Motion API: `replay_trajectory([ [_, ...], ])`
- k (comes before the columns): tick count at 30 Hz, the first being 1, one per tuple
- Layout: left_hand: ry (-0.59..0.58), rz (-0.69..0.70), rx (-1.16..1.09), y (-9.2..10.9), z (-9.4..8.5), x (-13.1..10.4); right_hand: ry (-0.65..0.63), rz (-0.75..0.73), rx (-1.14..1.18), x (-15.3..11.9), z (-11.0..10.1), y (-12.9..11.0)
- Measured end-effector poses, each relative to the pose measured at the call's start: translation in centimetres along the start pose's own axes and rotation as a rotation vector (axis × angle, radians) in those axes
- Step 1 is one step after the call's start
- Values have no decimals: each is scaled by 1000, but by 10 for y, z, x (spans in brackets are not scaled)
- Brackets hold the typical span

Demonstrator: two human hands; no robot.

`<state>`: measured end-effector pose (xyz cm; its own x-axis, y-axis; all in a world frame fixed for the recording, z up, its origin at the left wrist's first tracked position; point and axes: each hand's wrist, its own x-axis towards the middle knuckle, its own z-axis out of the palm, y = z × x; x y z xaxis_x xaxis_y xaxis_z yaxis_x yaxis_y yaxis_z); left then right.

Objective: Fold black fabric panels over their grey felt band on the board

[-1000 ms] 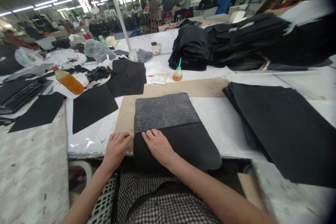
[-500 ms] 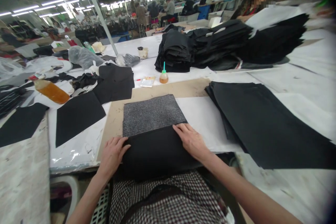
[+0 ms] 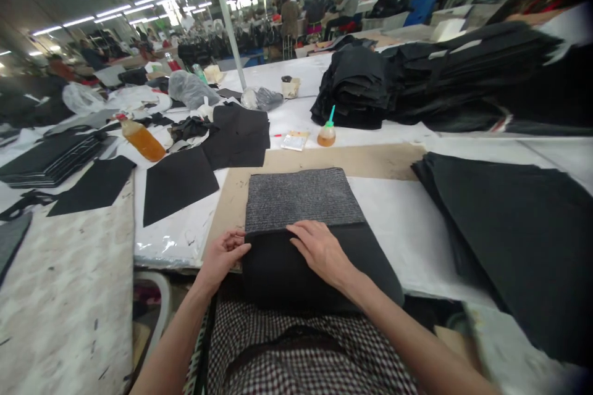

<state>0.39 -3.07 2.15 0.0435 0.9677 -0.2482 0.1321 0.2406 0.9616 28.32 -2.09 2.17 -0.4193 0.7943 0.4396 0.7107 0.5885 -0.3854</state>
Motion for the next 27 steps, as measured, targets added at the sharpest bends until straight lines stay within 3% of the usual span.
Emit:
replay_trajectory([
  [5,38,-52,-149,8,1,-3,20,-60,126,24,28,-23],
  [11,14,8,-133,-4,2,2,52,-233,40,43,47,-42],
  [16,8,32,-91,-9,2,0,46,-369,-83,53,52,-47],
  [22,5,48,-11,-12,3,-2,-50,-499,-153,63,52,-41],
  [25,9,68,27,-13,5,-2,-77,-492,-158,71,53,-37],
  [27,-1,64,28,-14,6,-2,-60,-369,-140,75,51,-35],
])
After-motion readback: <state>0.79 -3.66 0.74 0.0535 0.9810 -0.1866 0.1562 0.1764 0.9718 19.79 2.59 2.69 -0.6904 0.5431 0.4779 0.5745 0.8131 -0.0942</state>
